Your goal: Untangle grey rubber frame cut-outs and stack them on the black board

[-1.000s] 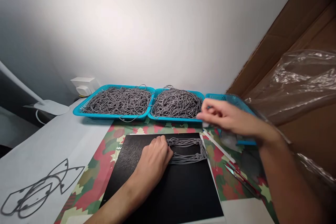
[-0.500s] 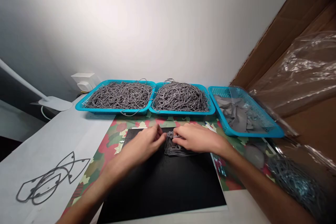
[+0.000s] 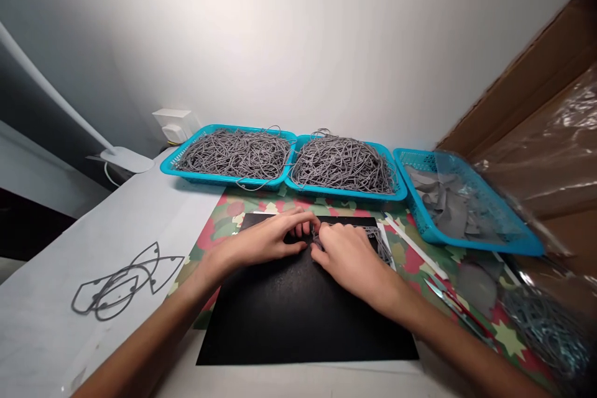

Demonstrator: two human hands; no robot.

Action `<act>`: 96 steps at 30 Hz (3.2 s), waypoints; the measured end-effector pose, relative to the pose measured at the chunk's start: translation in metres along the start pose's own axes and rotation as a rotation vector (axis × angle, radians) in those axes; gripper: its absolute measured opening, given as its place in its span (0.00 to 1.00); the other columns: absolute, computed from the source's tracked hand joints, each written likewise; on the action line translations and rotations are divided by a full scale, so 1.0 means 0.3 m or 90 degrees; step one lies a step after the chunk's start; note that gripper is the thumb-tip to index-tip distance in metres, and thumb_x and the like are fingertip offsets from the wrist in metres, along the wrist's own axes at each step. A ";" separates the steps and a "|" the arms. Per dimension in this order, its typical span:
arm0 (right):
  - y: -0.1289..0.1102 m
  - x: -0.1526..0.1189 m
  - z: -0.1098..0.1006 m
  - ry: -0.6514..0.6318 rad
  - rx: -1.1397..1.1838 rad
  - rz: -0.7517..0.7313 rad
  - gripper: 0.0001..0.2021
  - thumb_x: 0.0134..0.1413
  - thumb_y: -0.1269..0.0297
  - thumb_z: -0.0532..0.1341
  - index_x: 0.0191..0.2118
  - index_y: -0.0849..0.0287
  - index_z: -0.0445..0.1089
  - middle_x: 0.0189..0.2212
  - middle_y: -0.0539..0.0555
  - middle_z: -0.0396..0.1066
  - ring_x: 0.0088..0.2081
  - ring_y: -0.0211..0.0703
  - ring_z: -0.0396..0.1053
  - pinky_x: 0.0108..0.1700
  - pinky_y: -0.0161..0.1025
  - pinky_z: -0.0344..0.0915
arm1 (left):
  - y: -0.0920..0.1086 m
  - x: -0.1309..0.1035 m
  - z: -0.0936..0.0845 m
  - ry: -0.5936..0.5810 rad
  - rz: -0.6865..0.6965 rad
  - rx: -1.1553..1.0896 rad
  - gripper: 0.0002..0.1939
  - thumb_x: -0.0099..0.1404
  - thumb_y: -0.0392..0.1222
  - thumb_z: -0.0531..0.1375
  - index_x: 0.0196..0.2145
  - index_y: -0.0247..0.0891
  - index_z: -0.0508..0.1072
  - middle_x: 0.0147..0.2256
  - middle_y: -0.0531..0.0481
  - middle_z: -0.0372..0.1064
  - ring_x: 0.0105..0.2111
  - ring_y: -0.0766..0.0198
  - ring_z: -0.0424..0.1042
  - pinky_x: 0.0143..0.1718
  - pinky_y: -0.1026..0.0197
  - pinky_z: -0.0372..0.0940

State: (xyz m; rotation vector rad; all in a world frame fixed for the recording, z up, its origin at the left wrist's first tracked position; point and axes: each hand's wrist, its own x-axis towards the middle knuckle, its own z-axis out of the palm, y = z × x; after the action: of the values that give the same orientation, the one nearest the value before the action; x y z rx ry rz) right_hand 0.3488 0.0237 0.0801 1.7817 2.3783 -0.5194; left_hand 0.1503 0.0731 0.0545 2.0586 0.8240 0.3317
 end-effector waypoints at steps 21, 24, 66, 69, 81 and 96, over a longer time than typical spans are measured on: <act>0.080 0.020 -0.057 -0.075 0.127 -0.025 0.09 0.70 0.63 0.61 0.35 0.57 0.68 0.33 0.51 0.71 0.34 0.43 0.66 0.34 0.39 0.50 | 0.004 -0.001 0.067 0.085 0.076 0.033 0.12 0.78 0.45 0.64 0.56 0.44 0.72 0.54 0.45 0.68 0.51 0.55 0.74 0.55 0.55 0.72; 0.101 0.018 -0.077 -0.088 0.167 -0.044 0.07 0.68 0.64 0.60 0.36 0.56 0.69 0.32 0.49 0.69 0.33 0.41 0.64 0.33 0.39 0.50 | 0.014 -0.002 0.071 0.106 0.115 0.070 0.14 0.79 0.44 0.63 0.59 0.44 0.72 0.56 0.43 0.67 0.53 0.54 0.74 0.57 0.53 0.72; 0.309 -0.237 -0.433 -0.015 0.336 -0.262 0.07 0.70 0.61 0.65 0.40 0.56 0.69 0.27 0.41 0.58 0.27 0.33 0.54 0.29 0.35 0.51 | 0.364 0.109 -0.027 0.146 0.269 -0.003 0.05 0.76 0.37 0.65 0.47 0.44 0.74 0.46 0.53 0.80 0.48 0.62 0.80 0.51 0.58 0.70; 0.306 -0.235 -0.432 -0.011 0.331 -0.271 0.08 0.71 0.59 0.65 0.40 0.56 0.69 0.26 0.41 0.57 0.27 0.33 0.54 0.29 0.35 0.50 | 0.368 0.101 -0.038 0.132 0.247 0.011 0.04 0.78 0.40 0.64 0.48 0.44 0.73 0.48 0.53 0.79 0.49 0.62 0.78 0.52 0.57 0.69; 0.310 -0.222 -0.423 -0.016 0.318 -0.240 0.14 0.73 0.50 0.64 0.42 0.56 0.70 0.26 0.41 0.54 0.26 0.34 0.51 0.29 0.36 0.49 | 0.360 0.116 -0.059 0.099 0.222 -0.024 0.04 0.77 0.41 0.64 0.43 0.42 0.71 0.39 0.54 0.74 0.40 0.63 0.75 0.42 0.60 0.68; 0.311 -0.192 -0.407 -0.055 0.337 -0.264 0.13 0.72 0.56 0.64 0.38 0.57 0.67 0.26 0.40 0.53 0.26 0.32 0.50 0.28 0.35 0.49 | 0.350 0.133 -0.068 0.036 0.171 -0.134 0.09 0.75 0.45 0.67 0.39 0.40 0.71 0.37 0.53 0.70 0.37 0.64 0.71 0.38 0.61 0.66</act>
State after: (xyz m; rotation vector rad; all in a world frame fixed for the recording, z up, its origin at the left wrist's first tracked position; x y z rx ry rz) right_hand 0.4672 0.0364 0.1930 1.3561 2.7283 -1.3520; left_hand 0.2151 0.0702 0.1485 1.9680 0.5203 0.6013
